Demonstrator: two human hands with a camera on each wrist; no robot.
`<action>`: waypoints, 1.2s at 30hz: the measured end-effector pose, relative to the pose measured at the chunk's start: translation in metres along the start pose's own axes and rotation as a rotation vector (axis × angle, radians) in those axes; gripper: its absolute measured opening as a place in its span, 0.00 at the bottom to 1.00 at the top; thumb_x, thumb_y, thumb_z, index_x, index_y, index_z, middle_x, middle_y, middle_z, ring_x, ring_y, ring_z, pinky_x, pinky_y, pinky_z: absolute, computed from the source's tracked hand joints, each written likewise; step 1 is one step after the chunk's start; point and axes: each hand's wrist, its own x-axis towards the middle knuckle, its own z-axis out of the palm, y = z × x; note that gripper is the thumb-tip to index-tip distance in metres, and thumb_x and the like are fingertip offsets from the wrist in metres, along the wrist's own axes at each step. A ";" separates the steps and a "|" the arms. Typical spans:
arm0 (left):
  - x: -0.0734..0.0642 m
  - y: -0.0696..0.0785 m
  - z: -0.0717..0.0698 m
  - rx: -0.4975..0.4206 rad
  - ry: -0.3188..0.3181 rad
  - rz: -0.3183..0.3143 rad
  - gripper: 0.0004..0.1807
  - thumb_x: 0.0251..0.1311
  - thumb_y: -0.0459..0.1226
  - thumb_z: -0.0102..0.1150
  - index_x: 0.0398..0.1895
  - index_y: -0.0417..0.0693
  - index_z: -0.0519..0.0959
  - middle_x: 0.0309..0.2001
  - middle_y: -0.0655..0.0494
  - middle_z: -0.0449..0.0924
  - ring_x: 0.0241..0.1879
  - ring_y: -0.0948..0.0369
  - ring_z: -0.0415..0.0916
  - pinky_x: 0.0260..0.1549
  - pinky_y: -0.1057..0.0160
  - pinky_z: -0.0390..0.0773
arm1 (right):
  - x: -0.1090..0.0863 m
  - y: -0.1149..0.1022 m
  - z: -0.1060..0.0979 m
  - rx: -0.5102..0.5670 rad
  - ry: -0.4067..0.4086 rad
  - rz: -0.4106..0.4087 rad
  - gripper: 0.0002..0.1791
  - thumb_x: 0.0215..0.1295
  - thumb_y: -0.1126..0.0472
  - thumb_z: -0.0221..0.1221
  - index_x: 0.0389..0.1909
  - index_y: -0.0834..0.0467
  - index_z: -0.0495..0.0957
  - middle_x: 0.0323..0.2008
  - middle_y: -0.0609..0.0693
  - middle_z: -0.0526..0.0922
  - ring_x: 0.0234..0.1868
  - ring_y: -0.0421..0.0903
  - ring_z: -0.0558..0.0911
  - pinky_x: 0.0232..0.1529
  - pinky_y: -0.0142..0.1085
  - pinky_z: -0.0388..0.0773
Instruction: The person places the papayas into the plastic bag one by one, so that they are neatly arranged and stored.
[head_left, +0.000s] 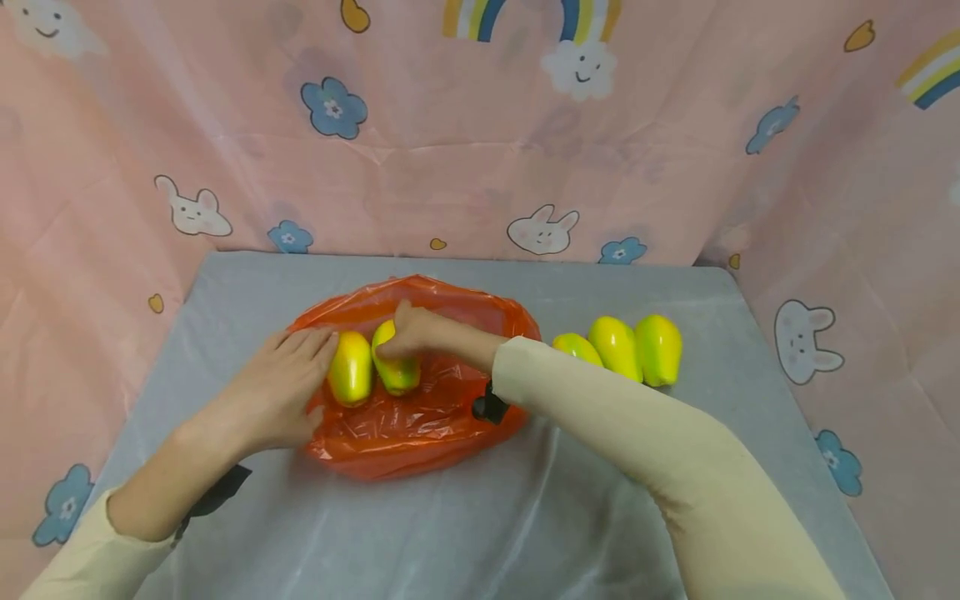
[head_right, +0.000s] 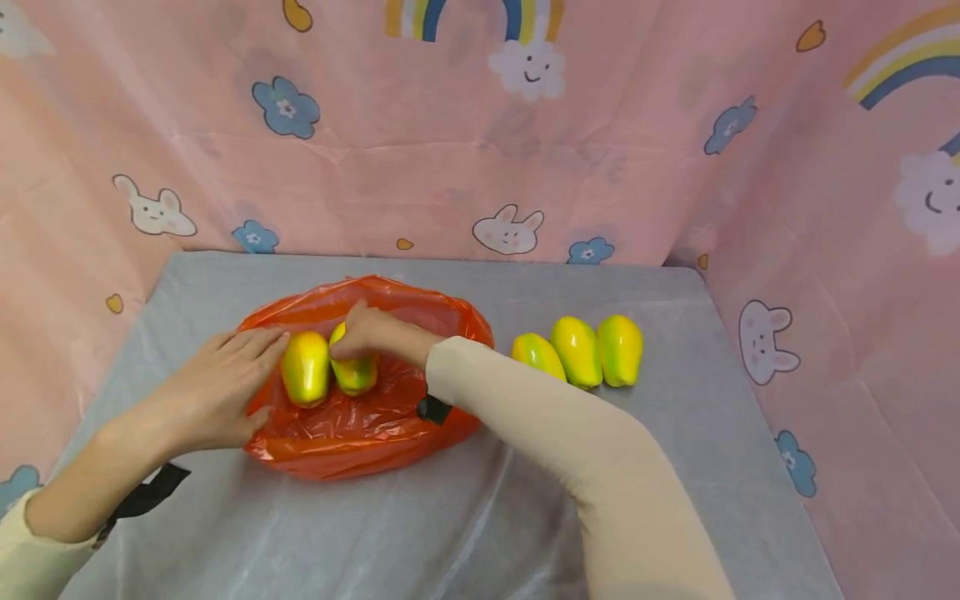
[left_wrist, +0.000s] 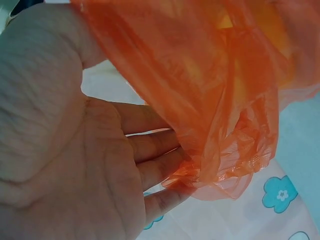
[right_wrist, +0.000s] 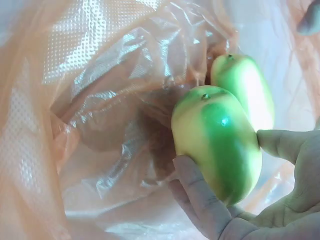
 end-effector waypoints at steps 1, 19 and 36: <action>0.000 0.000 0.000 -0.001 0.001 -0.001 0.48 0.53 0.40 0.76 0.75 0.27 0.67 0.75 0.30 0.69 0.74 0.35 0.67 0.74 0.31 0.66 | 0.000 0.001 0.002 0.006 0.005 -0.005 0.55 0.75 0.48 0.58 0.84 0.68 0.34 0.64 0.61 0.76 0.56 0.49 0.76 0.72 0.42 0.76; -0.001 -0.002 0.001 0.020 0.008 0.003 0.48 0.53 0.41 0.75 0.75 0.27 0.67 0.76 0.30 0.68 0.74 0.35 0.67 0.73 0.32 0.67 | -0.001 0.012 0.015 -0.066 0.090 -0.053 0.51 0.73 0.43 0.62 0.83 0.66 0.49 0.66 0.61 0.78 0.62 0.52 0.80 0.70 0.45 0.80; -0.003 -0.002 0.004 0.002 0.017 -0.001 0.48 0.53 0.41 0.75 0.75 0.27 0.66 0.76 0.31 0.69 0.74 0.35 0.67 0.73 0.31 0.67 | -0.059 0.000 -0.009 -0.285 0.111 -0.223 0.43 0.76 0.40 0.57 0.83 0.55 0.58 0.76 0.56 0.73 0.71 0.53 0.78 0.73 0.51 0.78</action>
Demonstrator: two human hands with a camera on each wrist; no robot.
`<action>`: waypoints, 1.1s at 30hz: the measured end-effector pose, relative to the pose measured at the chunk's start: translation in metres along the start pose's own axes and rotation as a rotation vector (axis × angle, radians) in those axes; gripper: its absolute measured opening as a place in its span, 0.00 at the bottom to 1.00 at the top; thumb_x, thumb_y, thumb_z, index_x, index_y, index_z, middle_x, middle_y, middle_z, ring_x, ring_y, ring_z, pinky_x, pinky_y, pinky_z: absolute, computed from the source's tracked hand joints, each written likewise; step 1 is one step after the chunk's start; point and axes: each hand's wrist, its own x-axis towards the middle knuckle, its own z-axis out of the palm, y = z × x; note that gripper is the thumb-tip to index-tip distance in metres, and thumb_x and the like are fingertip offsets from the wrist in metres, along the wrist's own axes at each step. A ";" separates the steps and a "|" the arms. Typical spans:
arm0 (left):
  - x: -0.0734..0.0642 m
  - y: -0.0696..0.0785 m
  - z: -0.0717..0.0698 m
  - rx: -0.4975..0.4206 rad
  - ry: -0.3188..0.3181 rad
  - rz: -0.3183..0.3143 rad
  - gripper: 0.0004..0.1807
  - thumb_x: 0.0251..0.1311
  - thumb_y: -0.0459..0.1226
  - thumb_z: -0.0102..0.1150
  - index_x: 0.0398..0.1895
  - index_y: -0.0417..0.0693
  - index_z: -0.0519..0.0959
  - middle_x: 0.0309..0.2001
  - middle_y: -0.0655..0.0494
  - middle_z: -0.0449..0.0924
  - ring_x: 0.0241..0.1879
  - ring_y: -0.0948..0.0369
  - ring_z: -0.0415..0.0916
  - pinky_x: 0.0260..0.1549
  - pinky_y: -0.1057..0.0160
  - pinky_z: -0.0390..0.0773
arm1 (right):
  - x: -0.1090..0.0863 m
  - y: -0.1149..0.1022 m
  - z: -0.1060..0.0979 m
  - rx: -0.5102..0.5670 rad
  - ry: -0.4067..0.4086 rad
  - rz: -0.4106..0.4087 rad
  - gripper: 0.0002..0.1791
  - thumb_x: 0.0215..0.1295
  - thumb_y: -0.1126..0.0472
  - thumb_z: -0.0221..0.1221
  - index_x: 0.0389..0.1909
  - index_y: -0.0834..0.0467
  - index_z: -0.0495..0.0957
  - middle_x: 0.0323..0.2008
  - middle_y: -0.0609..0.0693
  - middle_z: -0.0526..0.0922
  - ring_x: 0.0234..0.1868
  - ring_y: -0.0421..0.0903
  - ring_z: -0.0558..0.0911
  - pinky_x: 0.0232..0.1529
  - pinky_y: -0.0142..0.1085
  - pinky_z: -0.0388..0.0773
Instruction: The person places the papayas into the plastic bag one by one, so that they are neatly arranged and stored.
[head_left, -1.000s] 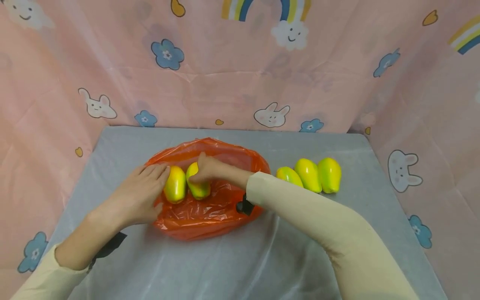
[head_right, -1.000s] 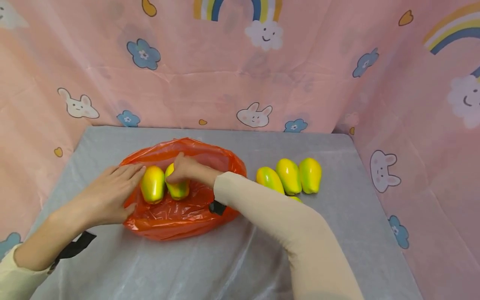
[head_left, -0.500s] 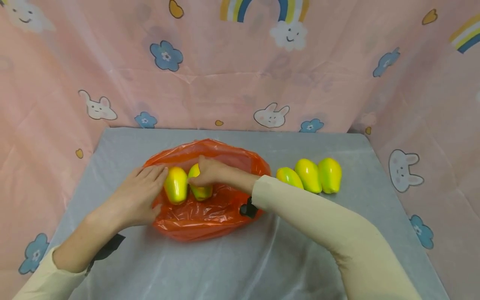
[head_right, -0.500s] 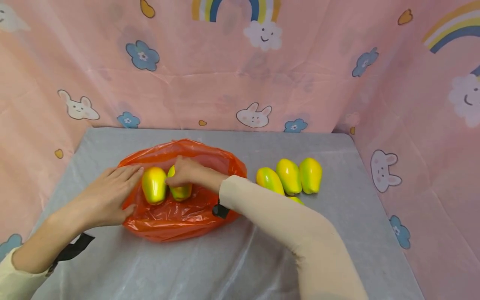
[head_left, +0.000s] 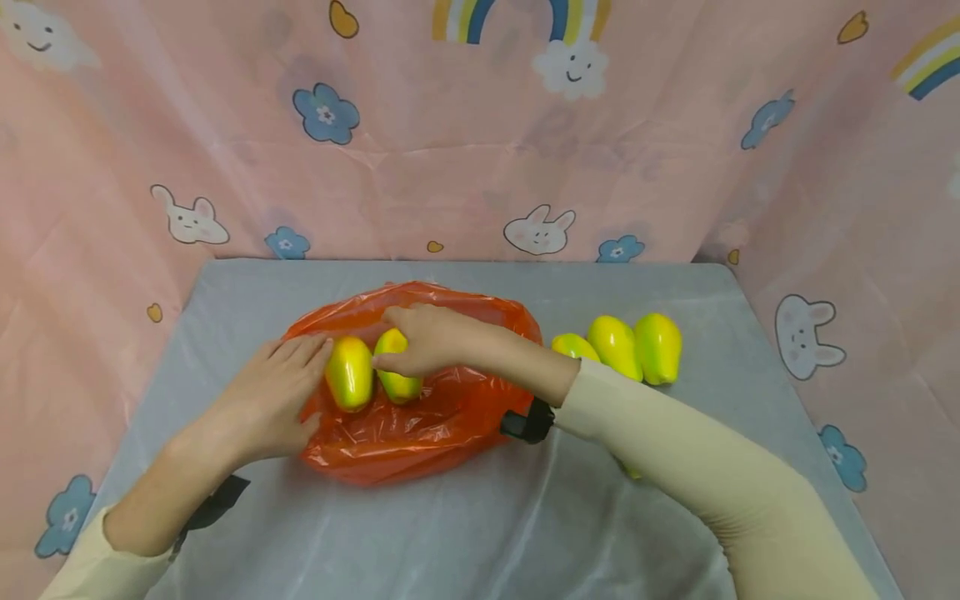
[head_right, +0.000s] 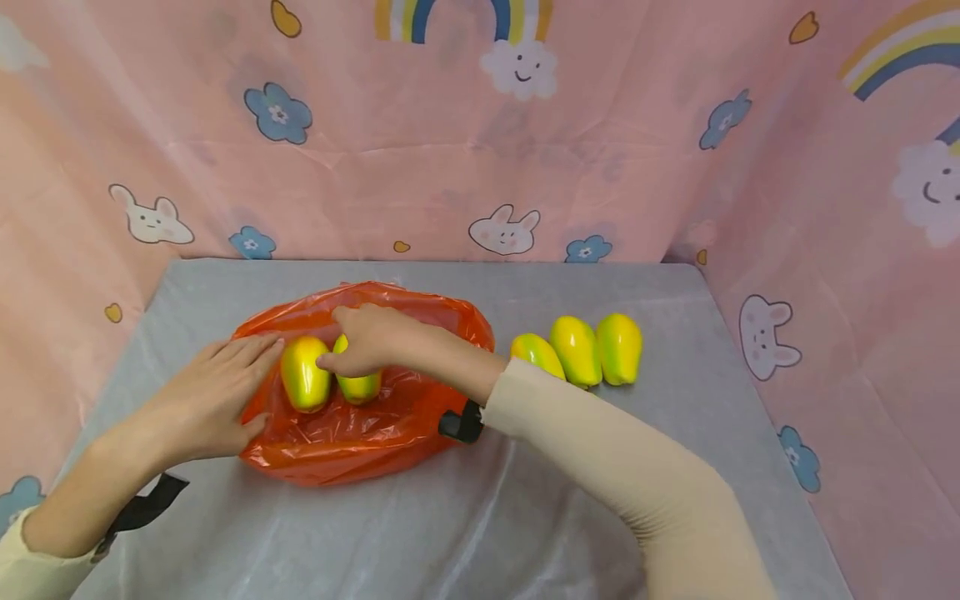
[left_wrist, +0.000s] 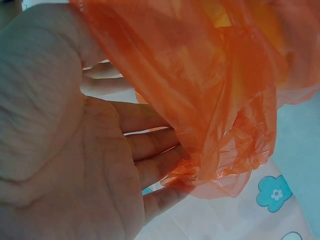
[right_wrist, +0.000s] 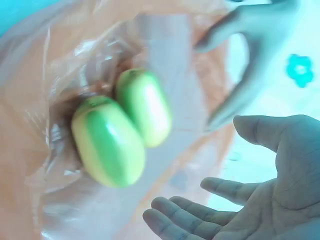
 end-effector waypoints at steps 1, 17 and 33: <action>0.000 0.000 0.000 -0.002 0.001 -0.001 0.48 0.53 0.41 0.75 0.75 0.27 0.66 0.76 0.31 0.69 0.74 0.35 0.67 0.73 0.31 0.67 | -0.006 0.001 -0.001 0.018 0.016 -0.025 0.41 0.76 0.40 0.57 0.82 0.55 0.60 0.75 0.57 0.74 0.69 0.53 0.80 0.70 0.50 0.80; -0.004 -0.001 -0.003 0.000 0.010 -0.006 0.48 0.53 0.40 0.75 0.75 0.27 0.67 0.75 0.30 0.69 0.73 0.35 0.68 0.72 0.31 0.68 | -0.079 0.036 0.014 0.171 0.376 -0.116 0.34 0.73 0.43 0.63 0.76 0.49 0.70 0.74 0.48 0.75 0.74 0.52 0.76 0.72 0.56 0.77; -0.008 -0.001 0.002 -0.019 0.024 -0.008 0.49 0.52 0.40 0.76 0.76 0.28 0.67 0.75 0.31 0.70 0.73 0.35 0.67 0.72 0.30 0.67 | -0.132 0.101 0.050 0.338 0.657 -0.062 0.28 0.71 0.53 0.67 0.69 0.56 0.76 0.66 0.53 0.81 0.62 0.53 0.84 0.61 0.53 0.87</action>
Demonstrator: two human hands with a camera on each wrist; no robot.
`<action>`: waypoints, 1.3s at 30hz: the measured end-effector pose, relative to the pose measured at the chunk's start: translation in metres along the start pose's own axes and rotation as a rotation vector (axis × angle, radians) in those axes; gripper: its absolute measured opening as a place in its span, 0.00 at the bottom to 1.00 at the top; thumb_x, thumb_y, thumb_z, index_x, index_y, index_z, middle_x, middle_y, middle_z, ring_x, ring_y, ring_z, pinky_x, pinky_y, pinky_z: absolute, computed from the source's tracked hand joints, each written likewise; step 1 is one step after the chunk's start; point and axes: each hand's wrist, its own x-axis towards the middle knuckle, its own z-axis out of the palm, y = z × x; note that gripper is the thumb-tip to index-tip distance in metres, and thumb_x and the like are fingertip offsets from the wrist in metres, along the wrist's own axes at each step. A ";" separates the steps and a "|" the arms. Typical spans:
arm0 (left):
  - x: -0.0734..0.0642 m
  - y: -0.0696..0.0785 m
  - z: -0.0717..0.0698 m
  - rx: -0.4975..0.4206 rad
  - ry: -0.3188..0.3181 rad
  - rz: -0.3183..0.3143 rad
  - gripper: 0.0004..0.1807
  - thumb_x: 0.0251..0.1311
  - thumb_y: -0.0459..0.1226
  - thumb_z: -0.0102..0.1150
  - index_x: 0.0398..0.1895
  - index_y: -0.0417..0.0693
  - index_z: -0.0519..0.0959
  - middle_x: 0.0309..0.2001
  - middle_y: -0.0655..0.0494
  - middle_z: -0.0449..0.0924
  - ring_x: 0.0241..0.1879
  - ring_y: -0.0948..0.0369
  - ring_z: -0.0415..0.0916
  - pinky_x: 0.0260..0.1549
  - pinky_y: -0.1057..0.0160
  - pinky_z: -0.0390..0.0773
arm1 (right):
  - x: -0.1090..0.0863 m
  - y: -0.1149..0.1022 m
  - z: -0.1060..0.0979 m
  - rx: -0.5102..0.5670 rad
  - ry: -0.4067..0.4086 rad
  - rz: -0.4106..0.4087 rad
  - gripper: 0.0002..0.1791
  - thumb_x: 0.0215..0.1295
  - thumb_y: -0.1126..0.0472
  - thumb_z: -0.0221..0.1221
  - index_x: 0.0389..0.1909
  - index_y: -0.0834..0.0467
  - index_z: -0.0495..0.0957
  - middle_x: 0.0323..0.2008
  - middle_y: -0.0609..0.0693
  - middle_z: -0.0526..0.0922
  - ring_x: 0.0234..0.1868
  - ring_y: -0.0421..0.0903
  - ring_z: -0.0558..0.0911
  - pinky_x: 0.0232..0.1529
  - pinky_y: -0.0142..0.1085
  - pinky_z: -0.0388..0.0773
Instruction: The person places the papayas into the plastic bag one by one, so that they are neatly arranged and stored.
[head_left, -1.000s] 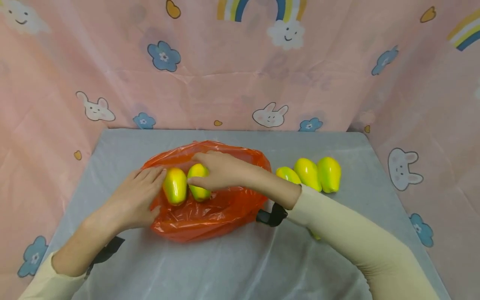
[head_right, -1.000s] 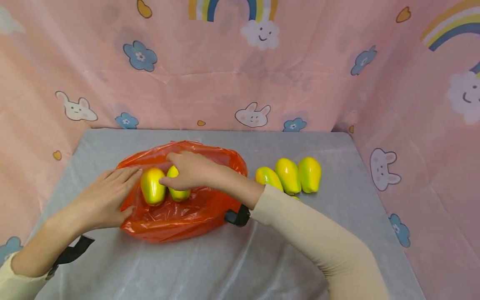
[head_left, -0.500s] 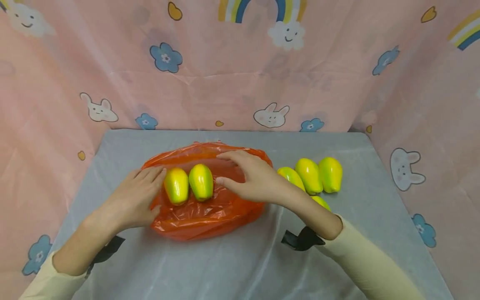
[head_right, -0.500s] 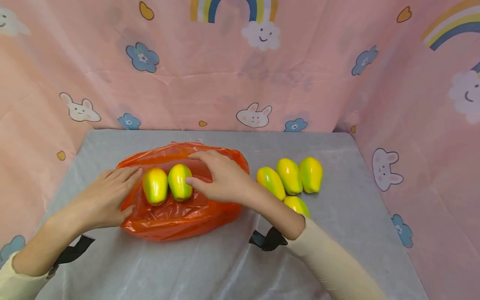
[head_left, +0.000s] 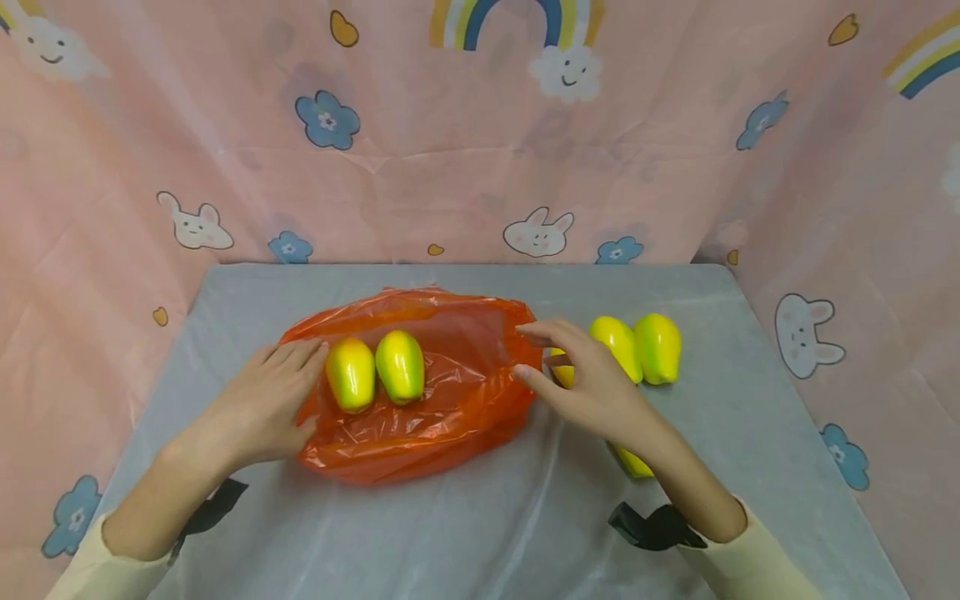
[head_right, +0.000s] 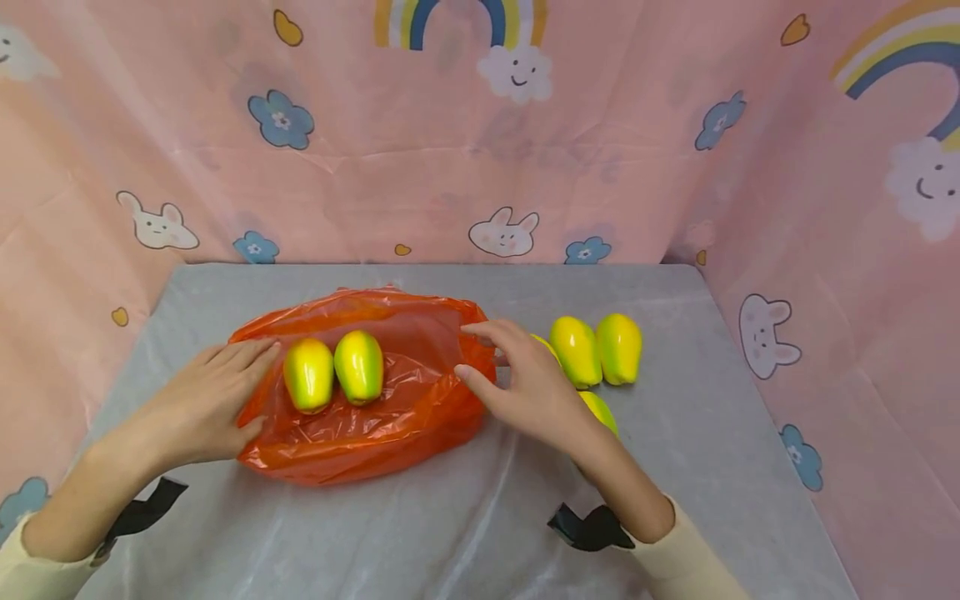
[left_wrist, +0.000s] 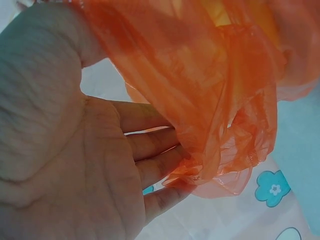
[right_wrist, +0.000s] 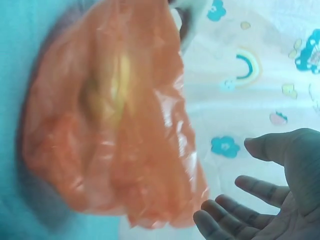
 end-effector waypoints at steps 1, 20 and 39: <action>0.000 0.000 0.000 -0.002 0.002 0.001 0.49 0.52 0.40 0.76 0.76 0.28 0.66 0.75 0.31 0.70 0.73 0.35 0.67 0.72 0.30 0.67 | -0.004 0.004 0.001 0.004 0.015 0.005 0.28 0.71 0.54 0.67 0.69 0.56 0.76 0.66 0.53 0.81 0.62 0.53 0.84 0.60 0.53 0.87; -0.002 -0.003 -0.001 0.022 0.008 0.014 0.48 0.53 0.41 0.75 0.76 0.28 0.66 0.75 0.31 0.69 0.73 0.35 0.67 0.72 0.31 0.68 | -0.058 0.061 -0.001 -0.195 0.200 0.129 0.26 0.70 0.56 0.68 0.65 0.61 0.78 0.62 0.62 0.82 0.58 0.62 0.82 0.58 0.64 0.82; 0.000 -0.001 -0.003 -0.002 -0.002 -0.004 0.49 0.52 0.39 0.75 0.76 0.29 0.66 0.76 0.31 0.69 0.74 0.35 0.66 0.72 0.30 0.67 | -0.086 0.106 0.003 -0.310 0.265 0.184 0.30 0.64 0.52 0.73 0.63 0.61 0.78 0.62 0.65 0.77 0.60 0.66 0.78 0.57 0.68 0.75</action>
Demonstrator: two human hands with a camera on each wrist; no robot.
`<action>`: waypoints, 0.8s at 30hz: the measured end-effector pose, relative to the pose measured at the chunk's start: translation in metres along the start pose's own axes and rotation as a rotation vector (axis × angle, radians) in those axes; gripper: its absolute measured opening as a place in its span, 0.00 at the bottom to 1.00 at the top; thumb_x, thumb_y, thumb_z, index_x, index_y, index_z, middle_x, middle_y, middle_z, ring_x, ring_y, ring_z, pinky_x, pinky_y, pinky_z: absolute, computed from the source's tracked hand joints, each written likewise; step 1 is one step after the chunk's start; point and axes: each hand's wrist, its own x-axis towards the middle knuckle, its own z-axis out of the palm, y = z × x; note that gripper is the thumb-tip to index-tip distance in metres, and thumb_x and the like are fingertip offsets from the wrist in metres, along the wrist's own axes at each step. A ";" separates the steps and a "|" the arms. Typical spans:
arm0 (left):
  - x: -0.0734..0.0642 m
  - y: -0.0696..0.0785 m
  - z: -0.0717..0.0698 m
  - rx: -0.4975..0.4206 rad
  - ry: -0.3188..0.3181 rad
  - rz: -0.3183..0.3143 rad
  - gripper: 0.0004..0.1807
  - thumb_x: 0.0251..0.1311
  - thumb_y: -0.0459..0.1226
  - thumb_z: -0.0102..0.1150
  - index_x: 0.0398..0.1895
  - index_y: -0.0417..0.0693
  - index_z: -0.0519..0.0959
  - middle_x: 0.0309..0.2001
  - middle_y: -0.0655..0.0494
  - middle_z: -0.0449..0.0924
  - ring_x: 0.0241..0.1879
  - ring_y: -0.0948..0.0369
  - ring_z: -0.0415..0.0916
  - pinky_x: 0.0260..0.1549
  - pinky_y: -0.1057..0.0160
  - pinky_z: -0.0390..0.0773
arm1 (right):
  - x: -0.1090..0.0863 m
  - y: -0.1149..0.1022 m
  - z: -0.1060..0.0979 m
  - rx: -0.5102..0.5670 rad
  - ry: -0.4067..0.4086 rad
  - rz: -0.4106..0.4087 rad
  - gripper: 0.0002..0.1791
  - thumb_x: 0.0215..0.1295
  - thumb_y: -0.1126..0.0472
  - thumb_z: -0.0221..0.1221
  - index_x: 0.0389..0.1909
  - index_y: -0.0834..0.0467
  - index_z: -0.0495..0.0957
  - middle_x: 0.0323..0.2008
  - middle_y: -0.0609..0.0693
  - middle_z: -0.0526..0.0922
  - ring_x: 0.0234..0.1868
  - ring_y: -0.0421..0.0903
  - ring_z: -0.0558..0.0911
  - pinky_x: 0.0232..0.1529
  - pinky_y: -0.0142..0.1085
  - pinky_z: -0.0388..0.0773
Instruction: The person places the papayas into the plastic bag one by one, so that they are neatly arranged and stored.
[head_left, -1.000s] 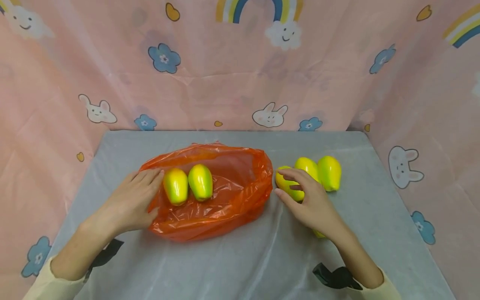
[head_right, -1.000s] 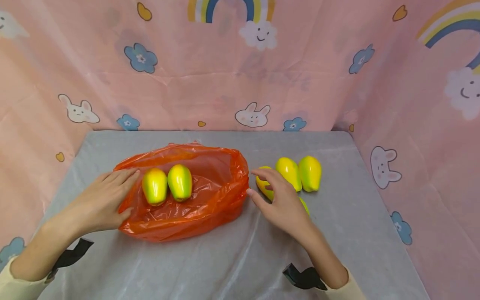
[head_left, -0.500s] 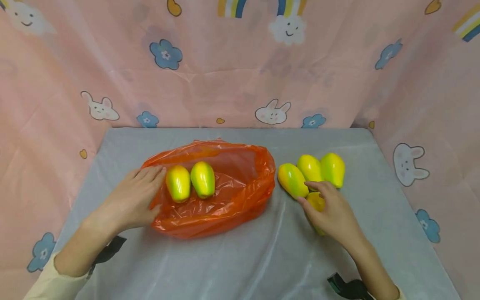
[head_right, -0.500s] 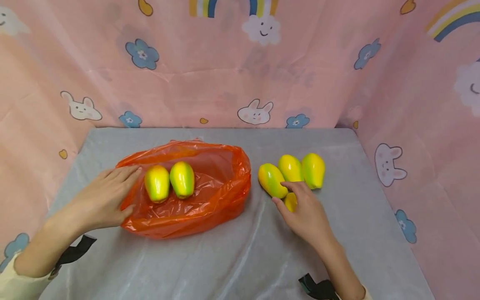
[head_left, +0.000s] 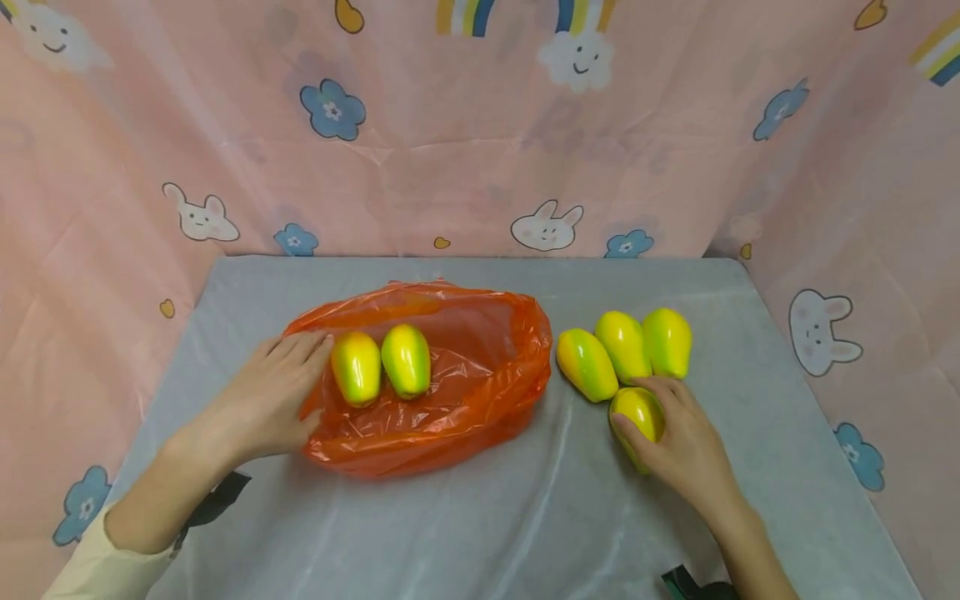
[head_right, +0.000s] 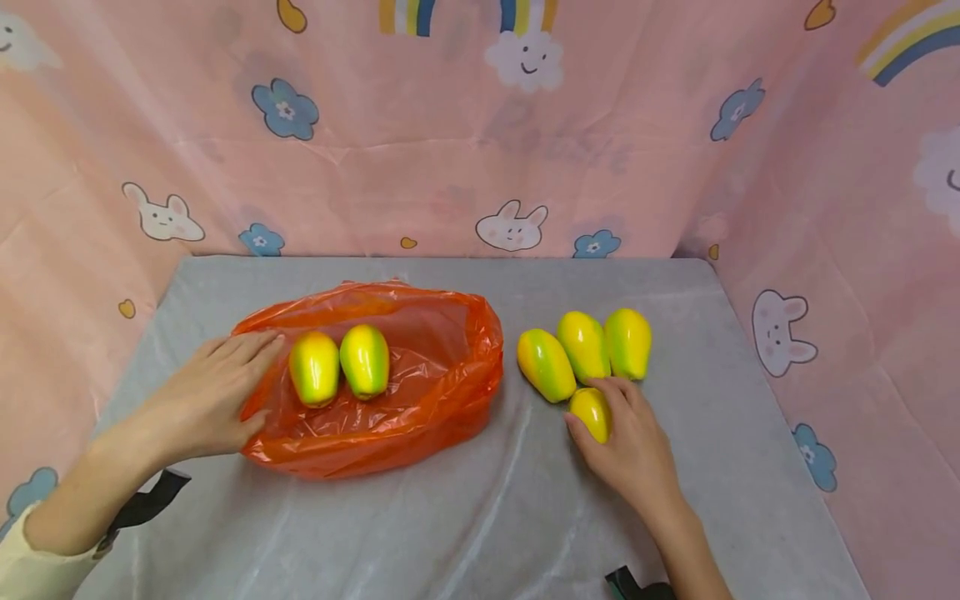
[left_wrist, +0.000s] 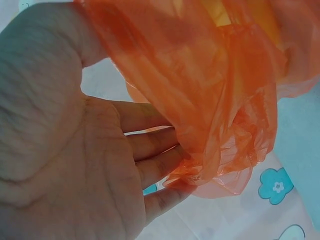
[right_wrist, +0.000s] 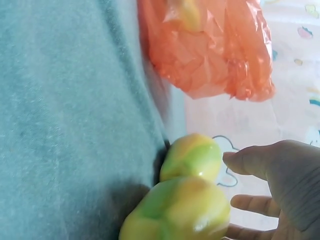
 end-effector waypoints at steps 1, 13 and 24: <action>0.000 -0.001 0.000 -0.001 0.005 0.002 0.49 0.52 0.39 0.75 0.76 0.28 0.66 0.75 0.31 0.69 0.74 0.35 0.66 0.72 0.30 0.67 | -0.001 0.001 0.000 -0.001 0.003 0.003 0.30 0.65 0.53 0.73 0.64 0.61 0.78 0.62 0.65 0.77 0.60 0.66 0.78 0.56 0.68 0.75; 0.000 -0.003 -0.001 0.007 0.028 0.017 0.49 0.53 0.40 0.76 0.77 0.30 0.66 0.74 0.33 0.70 0.72 0.37 0.67 0.72 0.32 0.69 | -0.009 0.008 0.000 -0.034 -0.064 0.069 0.35 0.68 0.50 0.70 0.69 0.64 0.74 0.64 0.68 0.75 0.60 0.69 0.79 0.53 0.69 0.77; -0.001 -0.003 -0.002 0.001 0.023 0.013 0.49 0.53 0.40 0.76 0.77 0.30 0.66 0.75 0.34 0.70 0.73 0.37 0.67 0.72 0.32 0.68 | -0.010 0.010 -0.001 -0.060 -0.130 0.121 0.43 0.68 0.47 0.69 0.76 0.65 0.66 0.67 0.71 0.72 0.61 0.72 0.79 0.52 0.71 0.78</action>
